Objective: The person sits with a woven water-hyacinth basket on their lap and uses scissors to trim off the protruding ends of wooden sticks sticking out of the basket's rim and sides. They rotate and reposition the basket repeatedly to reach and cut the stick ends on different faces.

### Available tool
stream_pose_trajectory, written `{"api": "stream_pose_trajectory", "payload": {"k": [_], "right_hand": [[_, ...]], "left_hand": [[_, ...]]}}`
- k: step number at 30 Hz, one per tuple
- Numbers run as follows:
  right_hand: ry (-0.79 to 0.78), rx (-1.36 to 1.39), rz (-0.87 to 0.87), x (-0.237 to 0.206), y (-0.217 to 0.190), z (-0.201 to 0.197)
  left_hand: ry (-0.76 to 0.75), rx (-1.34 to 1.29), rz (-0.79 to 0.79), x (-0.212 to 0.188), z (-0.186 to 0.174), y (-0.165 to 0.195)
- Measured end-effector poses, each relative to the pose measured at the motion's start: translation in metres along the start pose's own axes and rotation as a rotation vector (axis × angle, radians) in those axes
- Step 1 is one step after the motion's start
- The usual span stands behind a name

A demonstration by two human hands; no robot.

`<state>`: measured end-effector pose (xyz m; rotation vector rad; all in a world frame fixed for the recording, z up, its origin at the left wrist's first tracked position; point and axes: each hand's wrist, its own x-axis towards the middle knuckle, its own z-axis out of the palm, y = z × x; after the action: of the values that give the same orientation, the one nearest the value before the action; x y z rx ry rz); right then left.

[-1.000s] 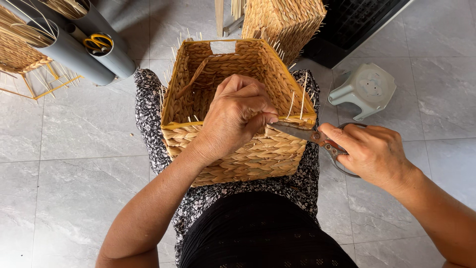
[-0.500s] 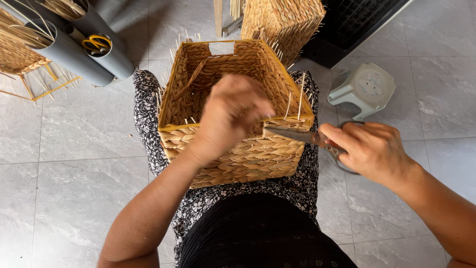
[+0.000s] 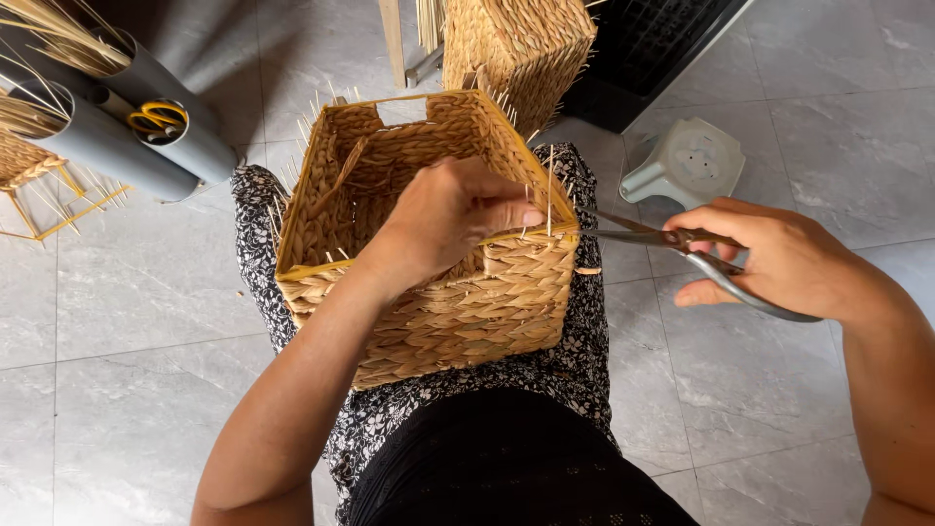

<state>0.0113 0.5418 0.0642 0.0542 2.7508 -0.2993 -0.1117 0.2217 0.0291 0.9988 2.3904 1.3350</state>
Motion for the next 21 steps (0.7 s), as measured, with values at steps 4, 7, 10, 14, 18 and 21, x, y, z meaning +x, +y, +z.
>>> {"api": "stream_pose_trajectory", "payload": {"k": [4,7,10,14,18,21], "right_hand": [[-0.048,0.023,-0.064,0.014,-0.019,-0.012],[-0.049,0.032,-0.165,0.022,-0.037,-0.021],[-0.149,-0.045,-0.076,0.029,-0.056,-0.028],[-0.217,-0.157,0.047,0.031,-0.072,-0.037],[-0.159,-0.185,0.04,0.029,-0.077,-0.04],[-0.112,-0.234,-0.024,0.027,-0.076,-0.037]], "left_hand": [[-0.059,-0.241,0.035,0.019,0.008,0.001],[-0.097,-0.256,0.038,0.023,0.01,0.004],[-0.085,-0.192,0.049,0.023,0.009,0.011],[-0.063,-0.164,0.067,0.02,0.004,0.018],[-0.039,-0.166,0.127,0.018,0.002,0.021],[-0.023,-0.137,0.146,0.017,0.005,0.019]]}}
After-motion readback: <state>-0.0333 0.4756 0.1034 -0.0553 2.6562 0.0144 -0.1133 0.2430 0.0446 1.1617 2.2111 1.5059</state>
